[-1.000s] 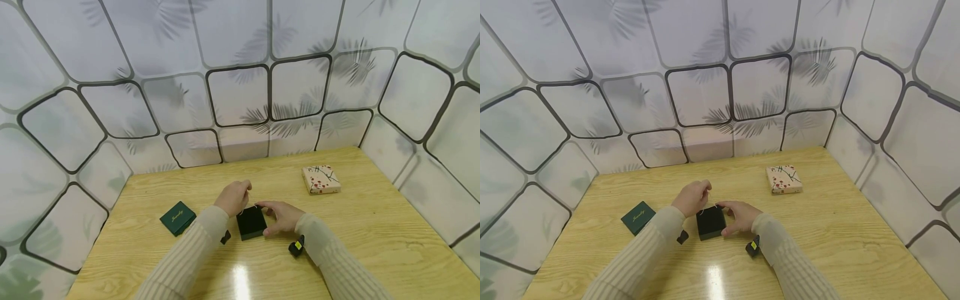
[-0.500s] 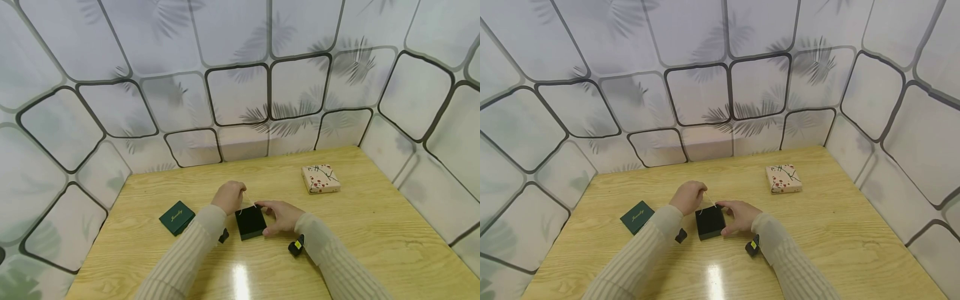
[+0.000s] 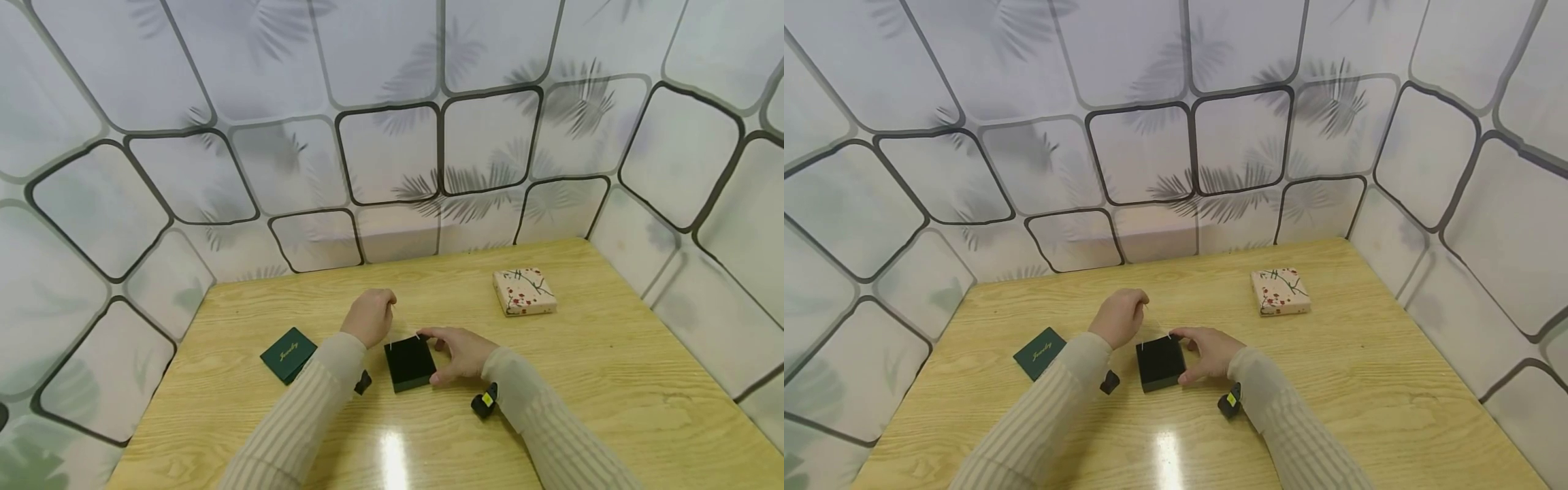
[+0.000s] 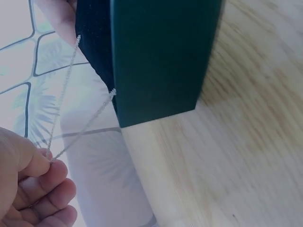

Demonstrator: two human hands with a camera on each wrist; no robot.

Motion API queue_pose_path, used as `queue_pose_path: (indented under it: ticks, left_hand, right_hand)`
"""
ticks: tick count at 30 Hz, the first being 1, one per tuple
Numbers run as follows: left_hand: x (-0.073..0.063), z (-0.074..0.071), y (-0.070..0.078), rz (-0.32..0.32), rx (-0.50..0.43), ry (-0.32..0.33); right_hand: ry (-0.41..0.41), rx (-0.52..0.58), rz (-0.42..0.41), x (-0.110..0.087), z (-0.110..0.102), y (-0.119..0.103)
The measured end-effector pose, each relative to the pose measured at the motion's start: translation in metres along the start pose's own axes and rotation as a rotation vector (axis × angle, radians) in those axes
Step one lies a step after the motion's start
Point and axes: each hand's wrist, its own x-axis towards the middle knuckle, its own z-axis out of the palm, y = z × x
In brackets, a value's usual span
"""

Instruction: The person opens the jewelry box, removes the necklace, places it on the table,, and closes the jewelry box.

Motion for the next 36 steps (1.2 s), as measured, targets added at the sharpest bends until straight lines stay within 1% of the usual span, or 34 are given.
queue_pose_path:
  ticks: [6,10,13,17,19,26,33,36]
  left_hand:
    - [-0.001,0.0,-0.002,-0.003,0.036,-0.042]
    - [-0.001,-0.001,-0.004,-0.029,0.016,-0.08]
    - [-0.001,-0.002,-0.006,-0.035,-0.006,-0.078]
    - [-0.002,-0.004,-0.007,-0.025,-0.028,-0.037]
    - [-0.002,-0.004,-0.008,-0.031,-0.032,-0.022]
    - [-0.003,-0.005,-0.012,-0.093,-0.036,0.017]
    - [-0.005,-0.006,-0.016,-0.141,-0.046,0.087]
    - [-0.006,-0.007,-0.017,-0.158,-0.057,0.133]
  right_hand:
    - [-0.006,0.007,-0.004,0.0,0.0,0.0]
    - [-0.007,0.008,-0.002,0.0,0.001,0.001]
    - [-0.008,0.004,-0.005,0.0,0.001,0.001]
    - [-0.007,0.002,-0.007,0.0,0.001,0.001]
    - [-0.006,0.0,-0.011,0.0,0.0,0.001]
    - [-0.008,-0.007,-0.015,0.0,0.0,0.0]
    - [-0.007,-0.007,-0.018,0.0,0.0,0.001]
    - [-0.007,-0.012,-0.015,0.0,0.0,0.001]
